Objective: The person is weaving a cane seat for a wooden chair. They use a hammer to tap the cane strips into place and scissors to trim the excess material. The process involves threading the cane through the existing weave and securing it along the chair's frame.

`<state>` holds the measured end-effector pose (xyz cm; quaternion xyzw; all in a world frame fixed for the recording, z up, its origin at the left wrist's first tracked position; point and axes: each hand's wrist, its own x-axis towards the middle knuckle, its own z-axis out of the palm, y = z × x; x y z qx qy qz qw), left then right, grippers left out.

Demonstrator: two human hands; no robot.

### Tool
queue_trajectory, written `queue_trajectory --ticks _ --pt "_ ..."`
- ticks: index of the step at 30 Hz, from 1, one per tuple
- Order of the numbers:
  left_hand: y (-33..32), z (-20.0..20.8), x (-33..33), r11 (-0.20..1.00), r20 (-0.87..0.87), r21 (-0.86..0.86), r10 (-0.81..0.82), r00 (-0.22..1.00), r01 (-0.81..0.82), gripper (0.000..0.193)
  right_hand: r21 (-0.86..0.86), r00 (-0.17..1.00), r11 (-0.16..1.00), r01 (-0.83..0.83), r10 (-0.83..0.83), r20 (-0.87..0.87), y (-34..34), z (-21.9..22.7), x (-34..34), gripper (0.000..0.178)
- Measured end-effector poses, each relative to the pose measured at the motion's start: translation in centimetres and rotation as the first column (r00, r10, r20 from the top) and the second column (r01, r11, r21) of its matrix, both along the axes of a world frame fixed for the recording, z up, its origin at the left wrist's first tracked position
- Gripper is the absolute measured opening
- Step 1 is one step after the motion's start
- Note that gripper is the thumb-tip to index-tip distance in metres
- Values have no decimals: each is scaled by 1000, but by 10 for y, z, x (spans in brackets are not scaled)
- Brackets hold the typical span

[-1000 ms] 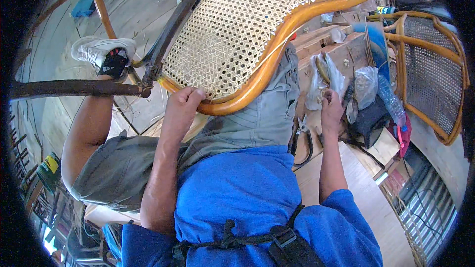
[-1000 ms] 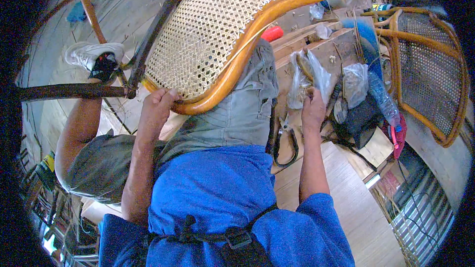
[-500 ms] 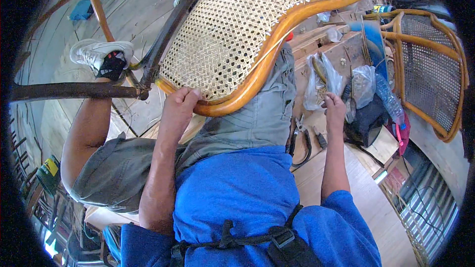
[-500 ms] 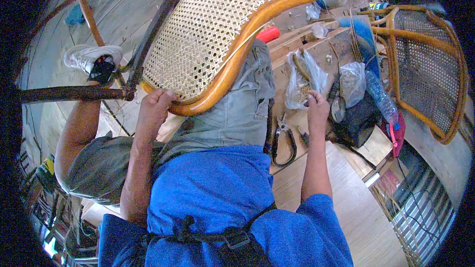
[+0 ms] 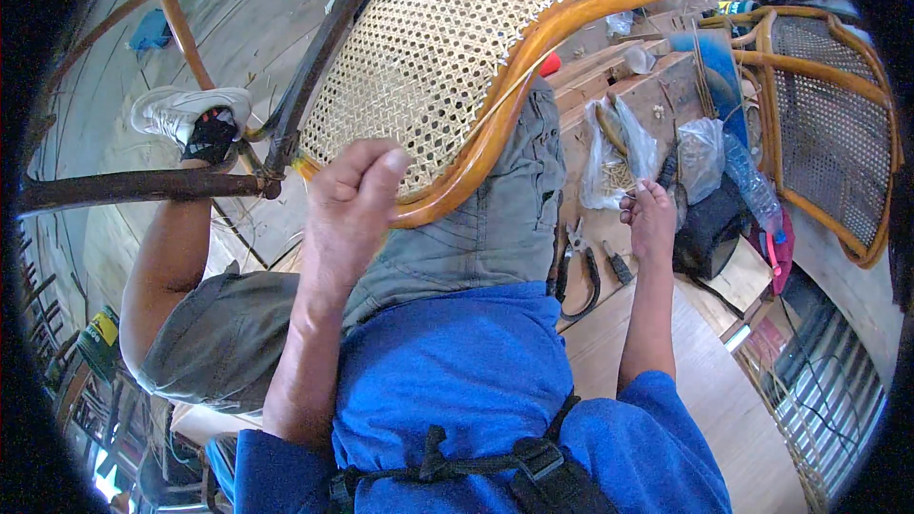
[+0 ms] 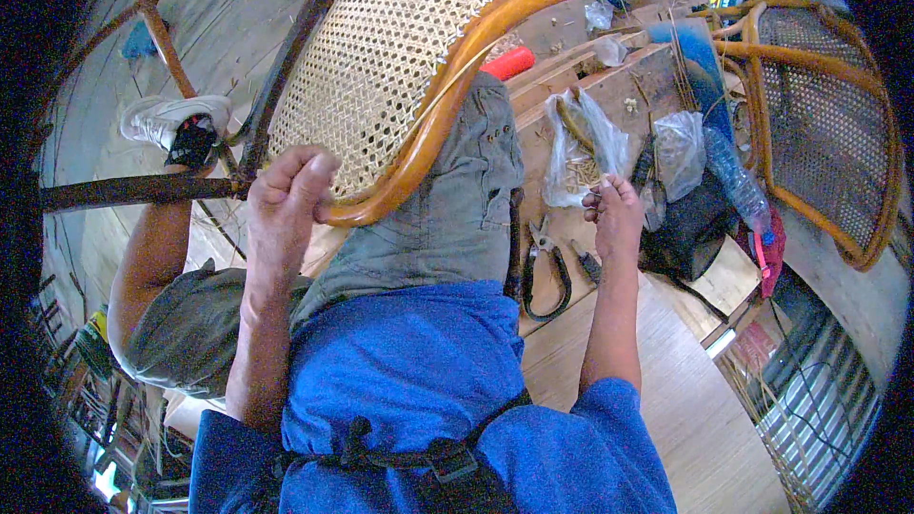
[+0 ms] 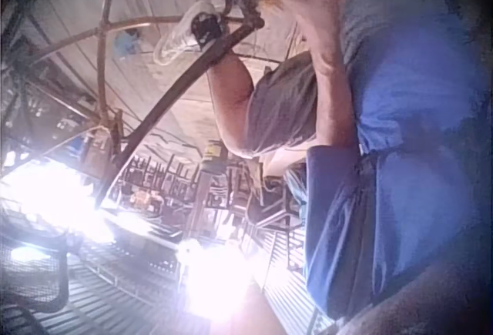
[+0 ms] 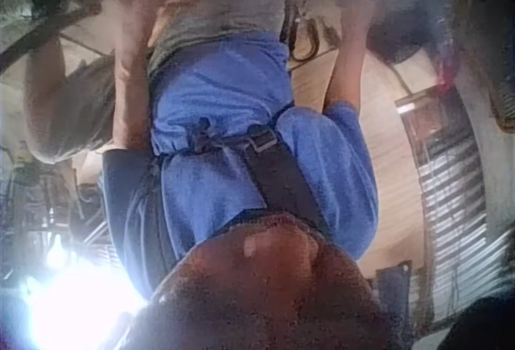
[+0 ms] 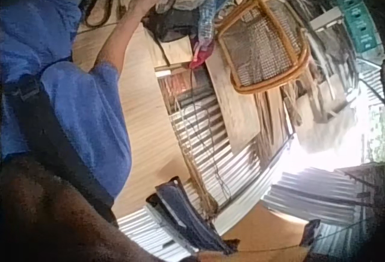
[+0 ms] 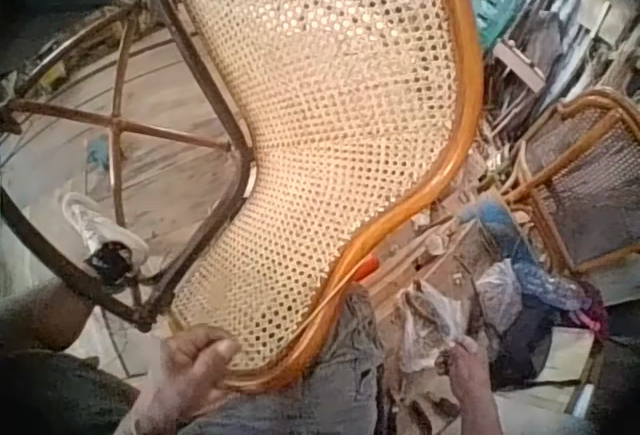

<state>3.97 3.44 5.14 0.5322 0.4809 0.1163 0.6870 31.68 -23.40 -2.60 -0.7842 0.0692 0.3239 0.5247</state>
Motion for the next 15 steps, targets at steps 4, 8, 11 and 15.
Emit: queue_trajectory --ticks 4,8,11,15 --pt "-28 22 55 895 248 311 -400 882 319 19 51 991 990 -134 133 14 34 44 -26 10" --pt "-57 -11 107 817 193 417 -507 840 397 20 111 976 971 -210 215 -35 77 82 -64 10" --pt "-58 -12 115 859 283 86 -507 814 505 20 20 935 942 -335 329 132 86 85 -79 12" --pt "-61 -29 110 857 478 -231 -312 821 460 19 -11 945 958 -287 285 158 97 89 -94 9"
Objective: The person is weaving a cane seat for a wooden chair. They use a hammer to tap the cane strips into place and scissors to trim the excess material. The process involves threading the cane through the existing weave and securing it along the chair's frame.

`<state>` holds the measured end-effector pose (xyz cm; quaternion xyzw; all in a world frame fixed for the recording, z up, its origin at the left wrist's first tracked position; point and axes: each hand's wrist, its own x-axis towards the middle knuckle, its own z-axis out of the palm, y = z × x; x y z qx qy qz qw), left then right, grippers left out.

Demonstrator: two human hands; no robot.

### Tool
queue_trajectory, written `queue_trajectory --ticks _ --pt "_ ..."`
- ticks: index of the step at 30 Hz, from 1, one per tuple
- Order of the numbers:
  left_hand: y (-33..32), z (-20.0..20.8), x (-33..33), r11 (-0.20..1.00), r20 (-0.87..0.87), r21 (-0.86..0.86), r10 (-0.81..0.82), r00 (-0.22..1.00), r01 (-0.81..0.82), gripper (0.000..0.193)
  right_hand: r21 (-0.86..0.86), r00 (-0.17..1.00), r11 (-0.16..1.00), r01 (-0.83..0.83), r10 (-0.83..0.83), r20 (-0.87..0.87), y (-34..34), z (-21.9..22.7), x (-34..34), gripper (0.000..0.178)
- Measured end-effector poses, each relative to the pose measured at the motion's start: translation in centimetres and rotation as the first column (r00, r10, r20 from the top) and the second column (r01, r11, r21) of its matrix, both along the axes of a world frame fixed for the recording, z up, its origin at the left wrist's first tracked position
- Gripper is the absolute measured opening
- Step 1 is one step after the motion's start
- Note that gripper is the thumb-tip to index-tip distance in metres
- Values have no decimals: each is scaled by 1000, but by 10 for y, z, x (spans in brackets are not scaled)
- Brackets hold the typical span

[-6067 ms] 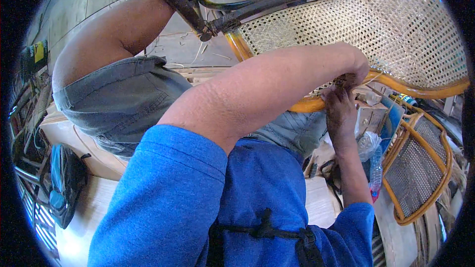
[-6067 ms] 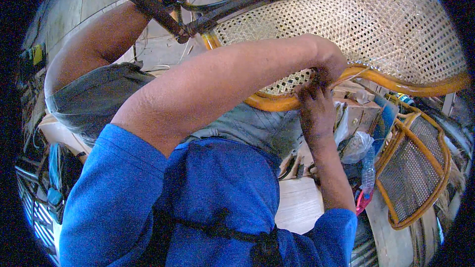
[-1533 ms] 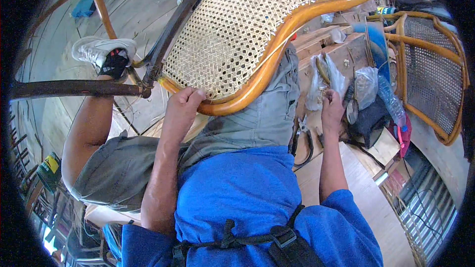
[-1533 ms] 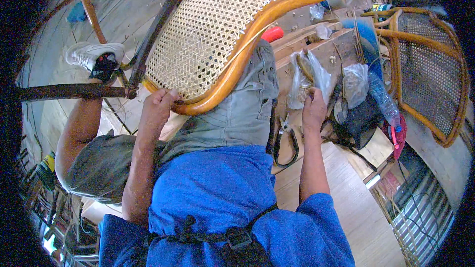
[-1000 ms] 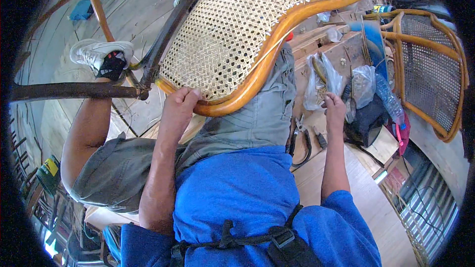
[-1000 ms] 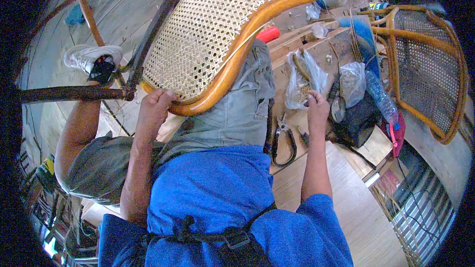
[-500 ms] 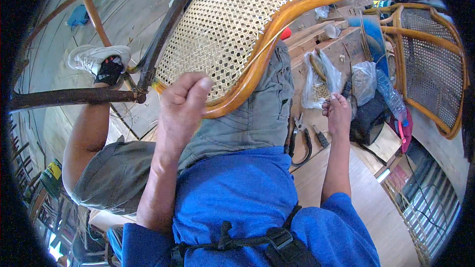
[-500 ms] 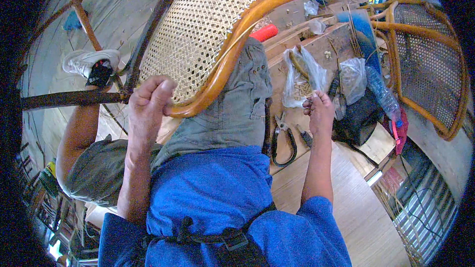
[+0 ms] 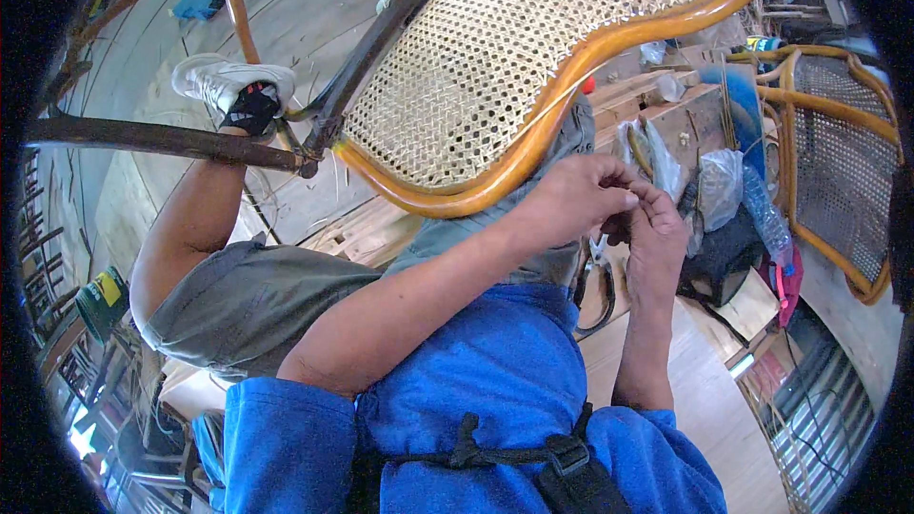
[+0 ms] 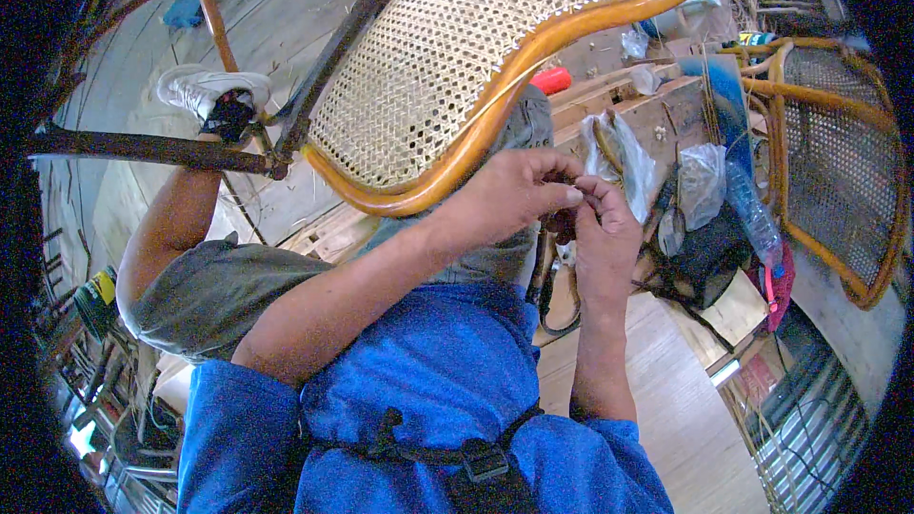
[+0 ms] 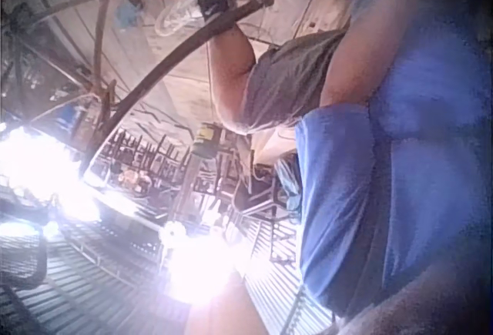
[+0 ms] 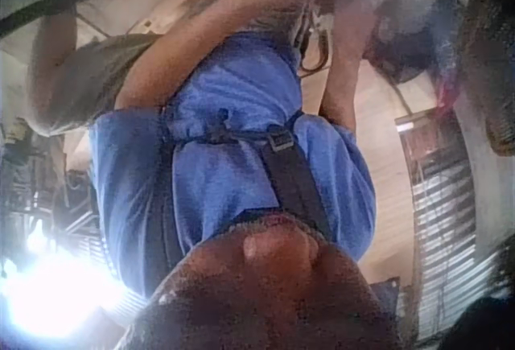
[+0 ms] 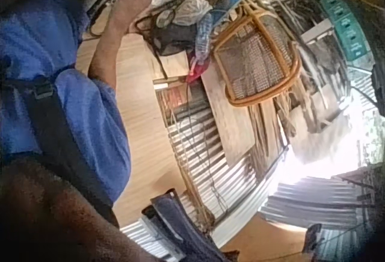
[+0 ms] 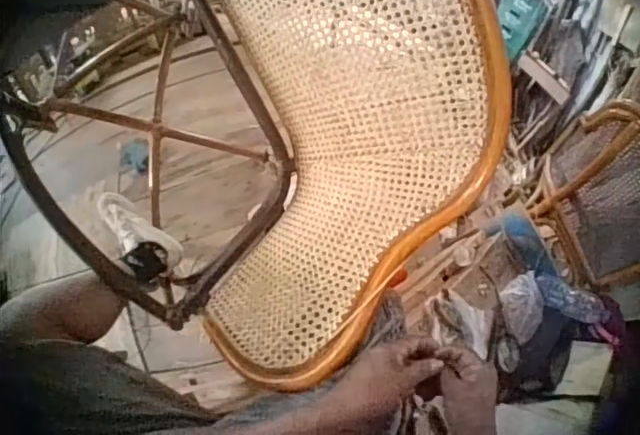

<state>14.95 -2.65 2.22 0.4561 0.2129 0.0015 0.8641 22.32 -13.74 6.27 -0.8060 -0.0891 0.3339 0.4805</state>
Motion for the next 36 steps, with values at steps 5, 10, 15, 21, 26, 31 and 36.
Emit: queue_trajectory --ticks 5,10,15,21,26,31,36 --pt "-3 -12 -8 982 -93 -183 30 995 -47 19 73 998 997 34 -30 -48 -6 -1 0 8" --pt "-8 -12 -14 946 -33 -326 -12 999 1 21 36 998 998 46 -47 46 -6 2 -1 5" --pt "1 -4 -11 994 -46 35 -102 994 103 18 -46 989 993 -105 109 95 -10 4 5 5" --pt "-11 -3 -6 910 27 411 50 998 -56 13 -108 924 975 -196 220 314 -13 1 9 6" --pt "-7 -1 -3 906 -11 420 70 997 -59 10 -108 953 991 -82 110 284 -7 8 6 5" --pt "-4 -8 -12 959 -11 283 2 1000 2 10 18 988 1000 -1 -2 153 -8 3 7 3" --pt "0 -9 -18 961 34 272 -56 998 44 7 78 995 997 -17 9 102 -3 4 -1 2"
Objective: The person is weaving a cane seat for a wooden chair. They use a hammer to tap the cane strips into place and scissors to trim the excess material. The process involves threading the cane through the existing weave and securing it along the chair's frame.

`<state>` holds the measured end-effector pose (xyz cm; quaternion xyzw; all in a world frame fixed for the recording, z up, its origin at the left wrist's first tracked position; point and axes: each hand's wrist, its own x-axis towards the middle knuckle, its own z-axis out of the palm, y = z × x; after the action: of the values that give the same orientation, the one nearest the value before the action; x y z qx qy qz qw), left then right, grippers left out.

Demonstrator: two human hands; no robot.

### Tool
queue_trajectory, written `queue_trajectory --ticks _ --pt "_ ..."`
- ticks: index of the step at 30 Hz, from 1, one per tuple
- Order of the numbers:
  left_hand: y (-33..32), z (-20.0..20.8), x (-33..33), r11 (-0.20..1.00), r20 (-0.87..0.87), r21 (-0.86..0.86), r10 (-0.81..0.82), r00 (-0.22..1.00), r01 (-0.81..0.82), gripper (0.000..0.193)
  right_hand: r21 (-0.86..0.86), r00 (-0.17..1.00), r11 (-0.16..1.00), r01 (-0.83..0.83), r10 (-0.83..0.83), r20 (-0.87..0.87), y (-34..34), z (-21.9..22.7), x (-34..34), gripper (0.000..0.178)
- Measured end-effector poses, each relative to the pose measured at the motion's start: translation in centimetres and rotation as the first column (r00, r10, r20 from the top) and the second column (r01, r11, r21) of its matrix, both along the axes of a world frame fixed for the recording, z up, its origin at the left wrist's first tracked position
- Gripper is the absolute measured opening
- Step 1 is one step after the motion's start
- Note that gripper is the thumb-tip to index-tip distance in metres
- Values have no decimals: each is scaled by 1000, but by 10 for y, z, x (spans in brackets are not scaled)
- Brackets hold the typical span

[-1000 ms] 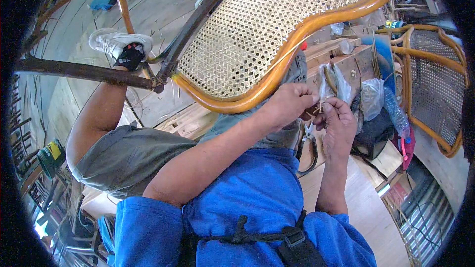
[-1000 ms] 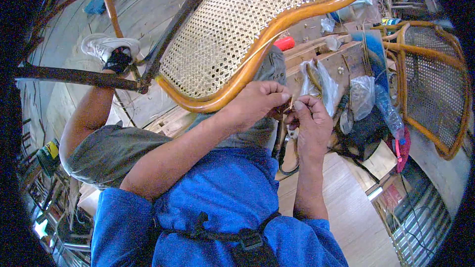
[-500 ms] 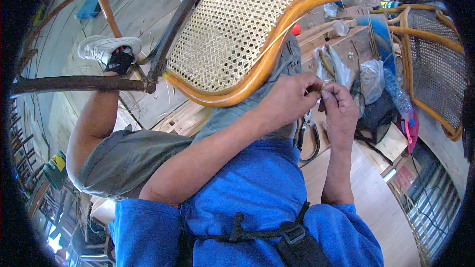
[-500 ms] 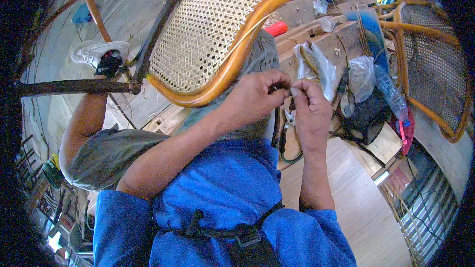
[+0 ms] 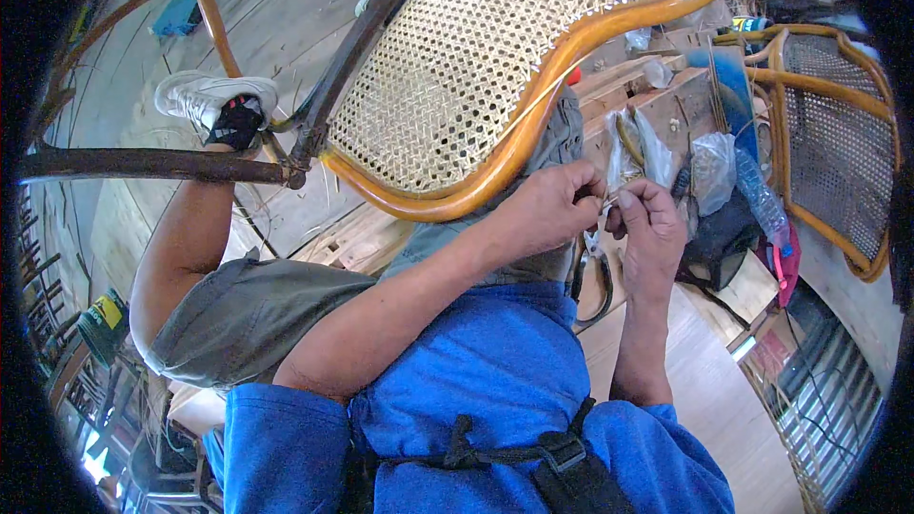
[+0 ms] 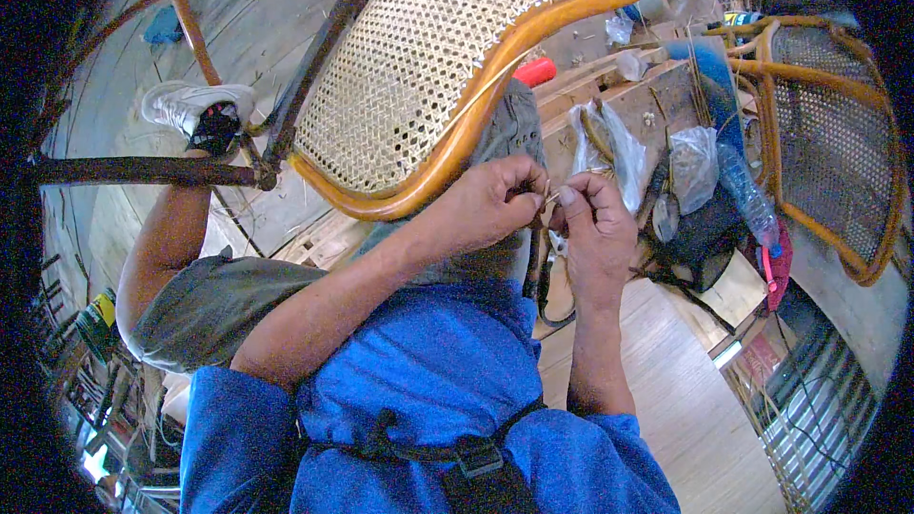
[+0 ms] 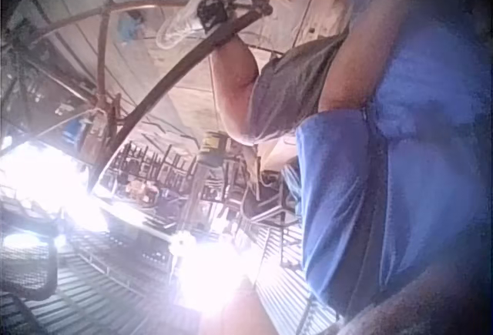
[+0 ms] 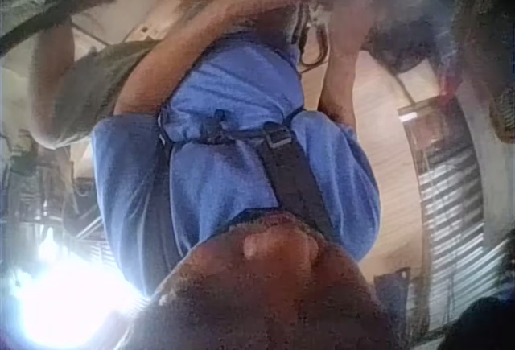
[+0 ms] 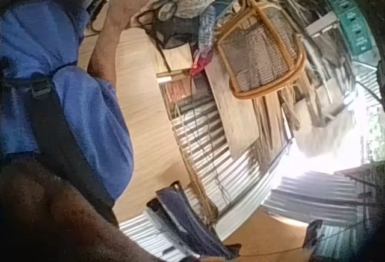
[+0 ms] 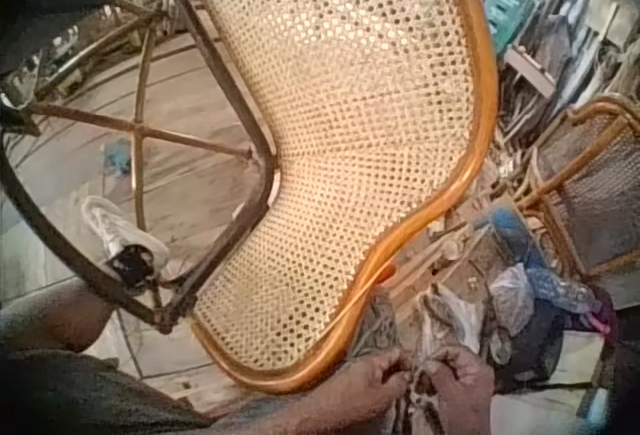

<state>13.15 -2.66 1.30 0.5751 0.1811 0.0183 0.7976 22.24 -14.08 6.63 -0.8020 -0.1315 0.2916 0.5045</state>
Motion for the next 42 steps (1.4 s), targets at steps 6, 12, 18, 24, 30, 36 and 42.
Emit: queue_trajectory --ticks 6,12,18,24,30,36,42 --pt "0 -8 -5 890 11 -455 0 1000 5 12 -97 992 992 -82 91 84 9 3 -8 3" --pt "5 3 -6 942 -55 -332 23 998 -40 27 -133 977 982 -136 156 149 5 10 -11 2" --pt "6 1 -12 930 -23 -353 -122 992 107 23 -176 978 979 -106 135 160 -6 10 -5 2" --pt "0 -10 -14 872 118 -443 -172 978 207 15 -117 992 990 -83 93 81 -7 9 -11 5" --pt "5 -10 -17 885 86 -405 -215 973 231 12 72 992 996 -57 65 -113 -10 -10 -14 10" --pt "5 -11 -13 904 61 -352 -236 970 242 17 -529 889 838 -133 337 311 -79 -58 4 16" --pt "8 -11 -17 907 33 -378 -187 982 185 15 -714 694 658 -240 631 348 -170 -117 -5 25"
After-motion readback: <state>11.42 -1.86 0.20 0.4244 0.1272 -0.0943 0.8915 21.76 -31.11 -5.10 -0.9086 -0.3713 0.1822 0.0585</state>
